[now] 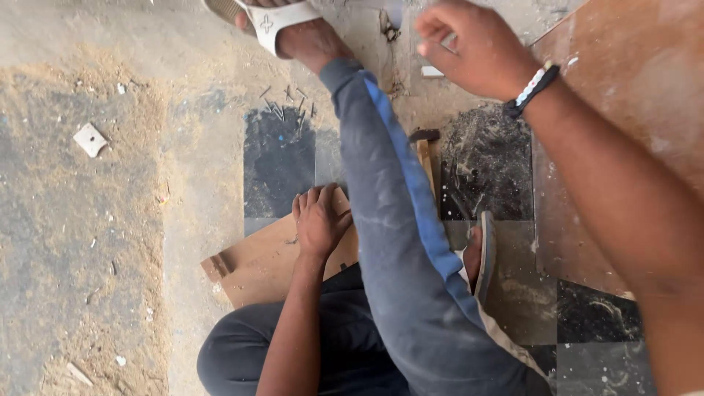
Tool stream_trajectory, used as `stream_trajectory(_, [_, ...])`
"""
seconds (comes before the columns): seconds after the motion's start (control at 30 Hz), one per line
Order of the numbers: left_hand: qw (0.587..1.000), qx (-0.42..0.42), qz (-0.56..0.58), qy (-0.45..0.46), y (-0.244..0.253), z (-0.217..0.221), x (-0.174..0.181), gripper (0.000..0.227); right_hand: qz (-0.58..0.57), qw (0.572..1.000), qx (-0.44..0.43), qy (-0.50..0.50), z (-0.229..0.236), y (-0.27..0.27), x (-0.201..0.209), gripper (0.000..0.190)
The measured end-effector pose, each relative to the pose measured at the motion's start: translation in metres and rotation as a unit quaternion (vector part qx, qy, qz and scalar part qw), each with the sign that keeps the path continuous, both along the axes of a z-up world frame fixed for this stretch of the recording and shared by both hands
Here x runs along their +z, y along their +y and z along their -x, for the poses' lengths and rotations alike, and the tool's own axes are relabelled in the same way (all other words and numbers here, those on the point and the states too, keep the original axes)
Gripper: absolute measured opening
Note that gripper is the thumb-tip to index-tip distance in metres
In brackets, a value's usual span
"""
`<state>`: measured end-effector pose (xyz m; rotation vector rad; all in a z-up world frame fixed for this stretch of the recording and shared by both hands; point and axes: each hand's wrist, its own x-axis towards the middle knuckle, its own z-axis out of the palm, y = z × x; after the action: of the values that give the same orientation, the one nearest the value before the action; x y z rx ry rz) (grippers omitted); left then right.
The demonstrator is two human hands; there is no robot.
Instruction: The recorder hammers small nails into a plywood board to secure furniture components while sitting on the workshop floor.
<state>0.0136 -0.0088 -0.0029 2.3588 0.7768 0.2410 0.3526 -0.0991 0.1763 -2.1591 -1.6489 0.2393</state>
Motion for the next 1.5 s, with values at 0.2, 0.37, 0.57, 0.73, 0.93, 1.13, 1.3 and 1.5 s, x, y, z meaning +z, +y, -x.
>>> stream_trajectory(0.2, [1.0,0.019,0.001,-0.003,0.001,0.0,-0.002,0.073,0.091,0.978,-0.188,-0.003,-0.057,-0.044,-0.159,0.058])
stream_trajectory(0.37, [0.999,0.048,-0.012,0.019,0.007,-0.006,-0.002,0.067,0.029,0.99,-0.105,-0.085,-0.096,-0.034,-0.249,0.072])
stream_trajectory(0.57, [0.999,0.02,0.004,0.027,0.015,-0.008,-0.002,0.059,0.081,0.971,-0.224,-0.033,-0.067,-0.041,-0.214,0.025])
stream_trajectory(0.73, [1.0,0.005,-0.002,0.009,0.007,0.001,-0.013,0.061,-0.148,0.892,-0.319,0.283,-0.044,-0.098,-0.13,0.026])
stream_trajectory(0.93, [0.999,0.017,-0.045,-0.018,-0.005,0.02,-0.012,0.069,-0.109,0.95,-0.159,0.246,0.043,-0.127,0.062,0.024])
stream_trajectory(1.13, [0.997,0.068,-0.03,0.0,-0.003,0.031,0.001,0.079,0.14,0.973,-0.012,0.182,0.16,-0.041,0.057,0.067])
stream_trajectory(1.3, [0.992,0.07,0.028,-0.097,0.01,0.032,0.019,0.076,0.042,0.821,-0.019,0.57,0.18,-0.023,-0.128,0.059])
stream_trajectory(1.5, [0.984,0.015,0.145,-0.102,-0.003,0.013,0.03,0.075,0.004,0.683,-0.153,0.714,0.218,-0.045,-0.224,0.04])
